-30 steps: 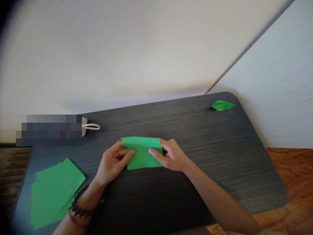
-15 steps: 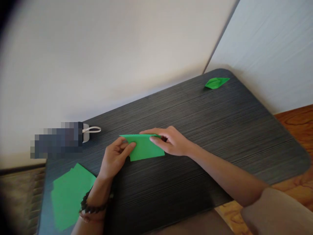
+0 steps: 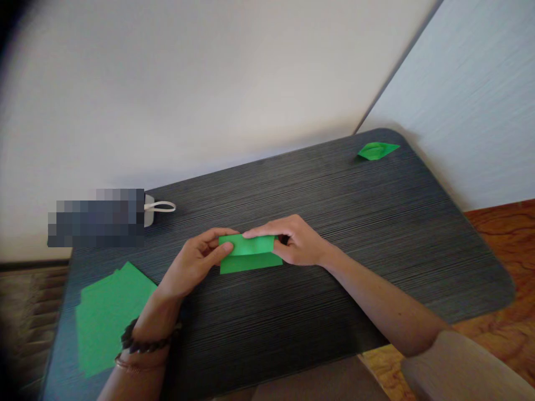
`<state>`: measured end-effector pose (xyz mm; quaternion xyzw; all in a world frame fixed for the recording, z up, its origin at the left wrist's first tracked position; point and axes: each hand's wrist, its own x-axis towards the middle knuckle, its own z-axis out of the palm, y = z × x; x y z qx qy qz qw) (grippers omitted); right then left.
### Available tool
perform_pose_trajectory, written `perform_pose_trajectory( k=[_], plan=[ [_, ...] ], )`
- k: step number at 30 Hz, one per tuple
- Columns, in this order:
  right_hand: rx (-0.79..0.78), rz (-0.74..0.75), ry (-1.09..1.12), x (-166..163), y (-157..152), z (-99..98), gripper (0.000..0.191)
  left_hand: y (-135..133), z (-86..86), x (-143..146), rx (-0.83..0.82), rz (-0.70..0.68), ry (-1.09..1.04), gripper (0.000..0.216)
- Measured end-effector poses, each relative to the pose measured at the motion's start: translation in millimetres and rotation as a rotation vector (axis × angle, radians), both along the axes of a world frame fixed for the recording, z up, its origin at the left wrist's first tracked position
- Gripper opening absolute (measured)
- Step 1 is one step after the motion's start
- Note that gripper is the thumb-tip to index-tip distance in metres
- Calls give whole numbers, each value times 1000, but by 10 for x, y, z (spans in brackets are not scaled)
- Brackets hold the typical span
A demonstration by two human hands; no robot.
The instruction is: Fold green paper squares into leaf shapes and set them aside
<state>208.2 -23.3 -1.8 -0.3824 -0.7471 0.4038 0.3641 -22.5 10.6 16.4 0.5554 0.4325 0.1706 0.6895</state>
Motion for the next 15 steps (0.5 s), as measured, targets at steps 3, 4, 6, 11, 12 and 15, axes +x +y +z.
perform_pose_trajectory(
  k=[3,4,6,11,12,15],
  plan=[
    [13,4,-15,0,4,-30,32,2,-6,10,26,18,-9,30],
    [14,2,-24,0,3,-42,32,4,-8,7,40,19,1,30],
    [21,-2,-35,-1,-1,-59,32,5,-10,1,68,23,41,29],
    [14,43,-40,15,-4,-23,35,2,-32,11,62,64,37,25],
    [9,66,-31,22,0,-4,36,2,-43,16,53,80,18,24],
    [13,138,29,37,15,46,46,5,-74,20,54,130,-28,23]
  ],
)
